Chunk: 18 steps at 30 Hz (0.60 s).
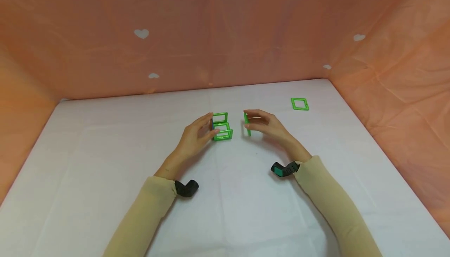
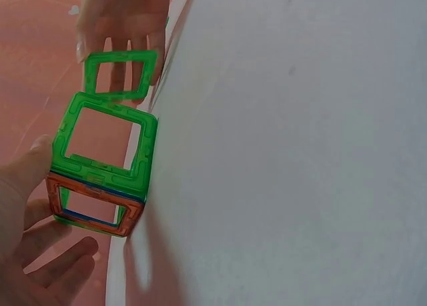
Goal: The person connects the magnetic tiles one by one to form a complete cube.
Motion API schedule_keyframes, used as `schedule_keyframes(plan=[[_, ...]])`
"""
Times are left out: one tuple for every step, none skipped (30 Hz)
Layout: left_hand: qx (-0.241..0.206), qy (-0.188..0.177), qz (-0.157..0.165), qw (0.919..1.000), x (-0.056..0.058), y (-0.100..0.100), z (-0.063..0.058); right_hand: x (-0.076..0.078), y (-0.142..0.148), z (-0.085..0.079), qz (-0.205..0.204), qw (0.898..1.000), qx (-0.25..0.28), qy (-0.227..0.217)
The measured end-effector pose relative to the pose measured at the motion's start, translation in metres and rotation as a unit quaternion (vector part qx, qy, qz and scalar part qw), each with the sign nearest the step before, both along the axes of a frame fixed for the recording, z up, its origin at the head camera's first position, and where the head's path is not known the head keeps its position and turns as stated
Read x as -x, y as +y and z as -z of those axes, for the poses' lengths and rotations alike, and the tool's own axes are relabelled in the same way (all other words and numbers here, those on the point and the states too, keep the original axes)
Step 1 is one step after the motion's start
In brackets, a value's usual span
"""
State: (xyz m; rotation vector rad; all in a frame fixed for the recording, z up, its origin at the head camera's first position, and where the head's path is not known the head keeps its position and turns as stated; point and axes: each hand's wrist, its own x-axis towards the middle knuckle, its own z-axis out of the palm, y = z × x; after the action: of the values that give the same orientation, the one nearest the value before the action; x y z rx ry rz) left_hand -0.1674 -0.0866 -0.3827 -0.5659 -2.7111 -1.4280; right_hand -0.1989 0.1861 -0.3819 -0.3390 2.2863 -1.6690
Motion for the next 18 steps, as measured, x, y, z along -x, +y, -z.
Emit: schedule_keyframes(plan=[[0.000,-0.001,-0.001,1.0000,0.000,0.000,0.000,0.001,-0.001,0.000,-0.001,1.000,0.003,0.001],[0.000,-0.003,-0.002,1.0000,0.000,0.001,0.000,0.001,-0.002,0.001,-0.003,1.000,0.008,0.001],[-0.002,-0.003,-0.001,1.0000,0.000,0.001,-0.001,0.001,-0.003,0.000,-0.004,1.000,0.014,0.002],[-0.003,-0.002,0.000,1.0000,0.000,0.001,-0.001,0.002,-0.004,0.000,-0.006,1.000,0.017,0.001],[-0.004,-0.002,-0.001,1.0000,0.000,0.001,-0.002,0.002,-0.005,0.000,-0.008,1.000,0.021,0.000],[-0.003,-0.002,-0.001,1.0000,0.000,0.001,-0.002,0.002,-0.006,0.000,-0.010,1.000,0.025,0.000],[-0.004,-0.003,-0.002,1.0000,0.000,0.001,-0.002,0.003,-0.007,0.000,-0.012,0.999,0.032,-0.001],[-0.003,-0.003,-0.001,1.0000,0.000,0.000,-0.003,0.003,-0.007,0.001,-0.011,0.999,0.033,-0.002],[-0.002,-0.002,-0.001,1.0000,0.000,0.000,-0.003,0.004,-0.008,0.001,-0.011,0.999,0.035,-0.003],[0.001,-0.003,-0.002,1.0000,0.000,0.000,-0.003,0.004,-0.009,0.001,-0.012,0.999,0.037,-0.003],[0.003,-0.004,-0.004,1.0000,0.000,0.000,-0.003,0.005,-0.011,0.002,-0.013,0.999,0.039,-0.004],[0.005,-0.005,-0.004,1.0000,0.000,0.000,-0.003,0.005,-0.012,0.002,-0.014,0.999,0.040,-0.005],[0.005,-0.006,-0.004,1.0000,0.000,0.000,-0.003,0.005,-0.013,0.003,-0.014,0.999,0.042,-0.007],[0.006,-0.006,-0.004,1.0000,0.000,0.000,-0.003,0.005,-0.015,0.003,-0.016,0.999,0.044,-0.008],[0.006,-0.006,-0.004,1.0000,0.000,0.000,-0.003,0.005,-0.016,0.003,-0.018,0.999,0.048,-0.010],[0.005,-0.008,-0.005,0.9999,0.000,-0.001,-0.002,0.005,-0.017,0.004,-0.020,0.998,0.051,-0.013],[0.004,-0.007,-0.005,1.0000,0.000,-0.001,-0.002,0.005,-0.019,0.004,-0.022,0.998,0.056,-0.015],[0.003,-0.007,-0.005,1.0000,0.000,-0.001,-0.002,0.005,-0.020,0.005,-0.024,0.998,0.060,-0.017]])
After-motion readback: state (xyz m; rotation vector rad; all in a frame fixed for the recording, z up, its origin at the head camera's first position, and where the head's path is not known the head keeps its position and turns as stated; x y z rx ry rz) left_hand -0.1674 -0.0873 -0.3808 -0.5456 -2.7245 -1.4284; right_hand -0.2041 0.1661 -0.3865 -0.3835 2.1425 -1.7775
